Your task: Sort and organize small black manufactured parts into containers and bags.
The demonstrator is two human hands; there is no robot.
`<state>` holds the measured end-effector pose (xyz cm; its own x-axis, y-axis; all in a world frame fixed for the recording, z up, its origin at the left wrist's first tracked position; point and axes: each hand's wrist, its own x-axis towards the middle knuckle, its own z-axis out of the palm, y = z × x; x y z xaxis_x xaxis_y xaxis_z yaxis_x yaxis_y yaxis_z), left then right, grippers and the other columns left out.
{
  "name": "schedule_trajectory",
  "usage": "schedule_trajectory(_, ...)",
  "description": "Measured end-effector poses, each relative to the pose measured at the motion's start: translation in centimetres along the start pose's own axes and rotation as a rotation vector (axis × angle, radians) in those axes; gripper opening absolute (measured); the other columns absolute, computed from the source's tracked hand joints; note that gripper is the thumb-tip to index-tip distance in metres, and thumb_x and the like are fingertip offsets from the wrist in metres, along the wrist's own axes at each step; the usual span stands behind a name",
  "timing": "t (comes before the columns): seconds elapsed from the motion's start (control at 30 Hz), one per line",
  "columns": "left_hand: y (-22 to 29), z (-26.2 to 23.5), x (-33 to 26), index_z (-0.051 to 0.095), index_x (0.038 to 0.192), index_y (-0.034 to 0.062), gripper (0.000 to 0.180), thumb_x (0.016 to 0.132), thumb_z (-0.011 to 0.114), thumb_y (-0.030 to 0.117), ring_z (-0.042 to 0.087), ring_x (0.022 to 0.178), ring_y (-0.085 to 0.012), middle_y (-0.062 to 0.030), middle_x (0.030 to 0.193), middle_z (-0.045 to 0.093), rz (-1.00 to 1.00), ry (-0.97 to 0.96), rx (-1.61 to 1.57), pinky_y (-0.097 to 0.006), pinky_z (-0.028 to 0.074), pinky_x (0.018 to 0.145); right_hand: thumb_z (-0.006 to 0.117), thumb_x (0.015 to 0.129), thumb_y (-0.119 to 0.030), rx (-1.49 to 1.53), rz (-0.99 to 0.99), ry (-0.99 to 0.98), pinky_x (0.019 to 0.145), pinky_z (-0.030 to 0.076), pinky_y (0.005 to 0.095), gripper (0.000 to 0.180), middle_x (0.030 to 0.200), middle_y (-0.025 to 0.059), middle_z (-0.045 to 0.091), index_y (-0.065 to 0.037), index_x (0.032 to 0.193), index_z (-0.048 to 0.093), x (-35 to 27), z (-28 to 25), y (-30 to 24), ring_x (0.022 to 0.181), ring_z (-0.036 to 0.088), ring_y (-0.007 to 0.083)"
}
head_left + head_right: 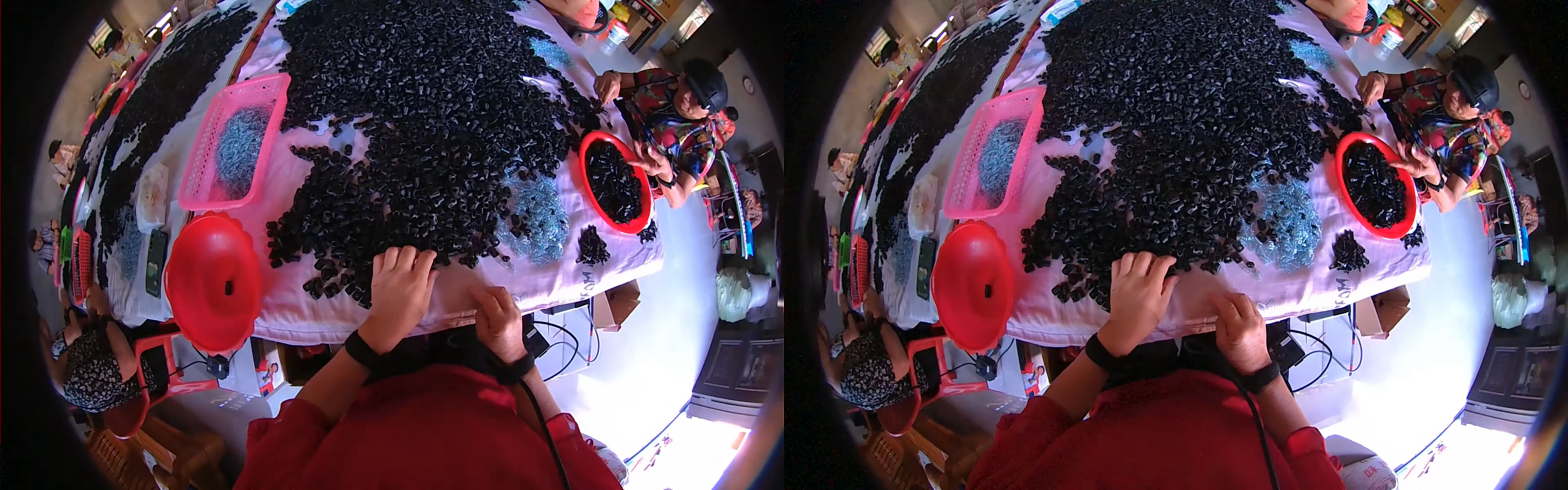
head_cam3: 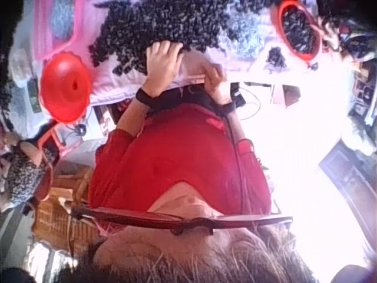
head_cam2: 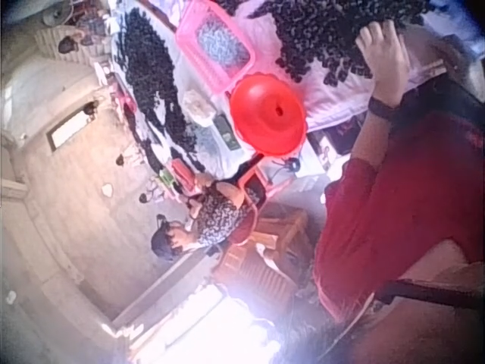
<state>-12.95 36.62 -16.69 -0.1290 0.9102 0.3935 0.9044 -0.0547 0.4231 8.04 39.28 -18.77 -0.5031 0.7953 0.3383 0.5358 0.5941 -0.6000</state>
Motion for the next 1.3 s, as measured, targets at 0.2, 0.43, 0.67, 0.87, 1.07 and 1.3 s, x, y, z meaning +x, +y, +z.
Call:
schedule_trajectory(0.2, -0.6, -0.4, -0.5, 0.066, 0.103, 0.0126, 0.026, 0.078, 0.070, 0.012, 0.053, 0.093, -0.0268, -0.0049, 0.095, 0.057, -0.064, -0.018, 0.062, -0.041, 0.041, 0.081, 0.056, 0.072, 0.010, -0.020, -0.023, -0.006, 0.072, 0.054, 0.0393, 0.039, 0.101, 0.0153, 0.062, -0.004, 0.107, 0.068, 0.0, -0.3, 0.0, 0.084, 0.065, 0.0335)
schedule_trajectory(0.43, 1.5, 0.5, 0.6, 0.066, 0.099, 0.0123, 0.022, 0.078, 0.072, 0.014, 0.054, 0.092, -0.0273, -0.0053, 0.095, 0.058, -0.026, 0.034, 0.006, -0.041, 0.043, 0.080, 0.058, 0.073, 0.007, -0.009, -0.014, -0.060, 0.075, 0.054, 0.0427, 0.036, 0.100, 0.0152, 0.060, -0.003, 0.107, 0.065, -0.1, -0.5, 0.1, 0.088, 0.062, 0.0348)
schedule_trajectory(0.67, 1.8, 1.8, 1.0, 0.065, 0.097, 0.0124, 0.027, 0.074, 0.078, 0.020, 0.054, 0.091, -0.0282, -0.0058, 0.094, 0.057, -0.115, -0.062, 0.100, -0.040, 0.043, 0.080, 0.058, 0.073, 0.007, -0.010, -0.024, -0.073, 0.076, 0.054, 0.0426, 0.038, 0.101, 0.0157, 0.059, -0.003, 0.110, 0.063, -0.1, -0.7, 0.1, 0.089, 0.062, 0.0350)
schedule_trajectory(0.87, 0.9, 0.3, 0.0, 0.063, 0.096, 0.0096, 0.027, 0.075, 0.077, 0.020, 0.054, 0.092, -0.0299, -0.0076, 0.095, 0.058, -0.074, -0.014, -0.019, -0.041, 0.044, 0.079, 0.058, 0.073, 0.008, -0.017, -0.010, -0.063, 0.074, 0.054, 0.0417, 0.037, 0.099, 0.0158, 0.061, -0.003, 0.108, 0.067, 0.1, -0.8, -0.2, 0.087, 0.063, 0.0346)
schedule_trajectory(1.07, 0.3, -0.4, -0.8, 0.061, 0.100, 0.0073, 0.031, 0.076, 0.077, 0.017, 0.055, 0.088, -0.0318, -0.0095, 0.093, 0.059, -0.056, 0.055, -0.069, -0.042, 0.045, 0.077, 0.058, 0.075, 0.006, -0.075, -0.032, -0.055, 0.075, 0.053, 0.0421, 0.034, 0.101, 0.0157, 0.059, -0.002, 0.108, 0.066, 0.6, -0.9, -0.1, 0.089, 0.062, 0.0344)
schedule_trajectory(1.3, 0.8, -1.8, -1.2, 0.059, 0.106, 0.0037, 0.032, 0.080, 0.075, 0.012, 0.059, 0.083, -0.0307, -0.0124, 0.093, 0.060, -0.103, 0.068, -0.143, -0.039, 0.049, 0.073, 0.059, 0.078, 0.003, -0.166, -0.025, -0.055, 0.079, 0.051, 0.0425, 0.039, 0.102, 0.0159, 0.056, 0.000, 0.116, 0.063, 2.5, -0.3, -1.2, 0.092, 0.059, 0.0347)
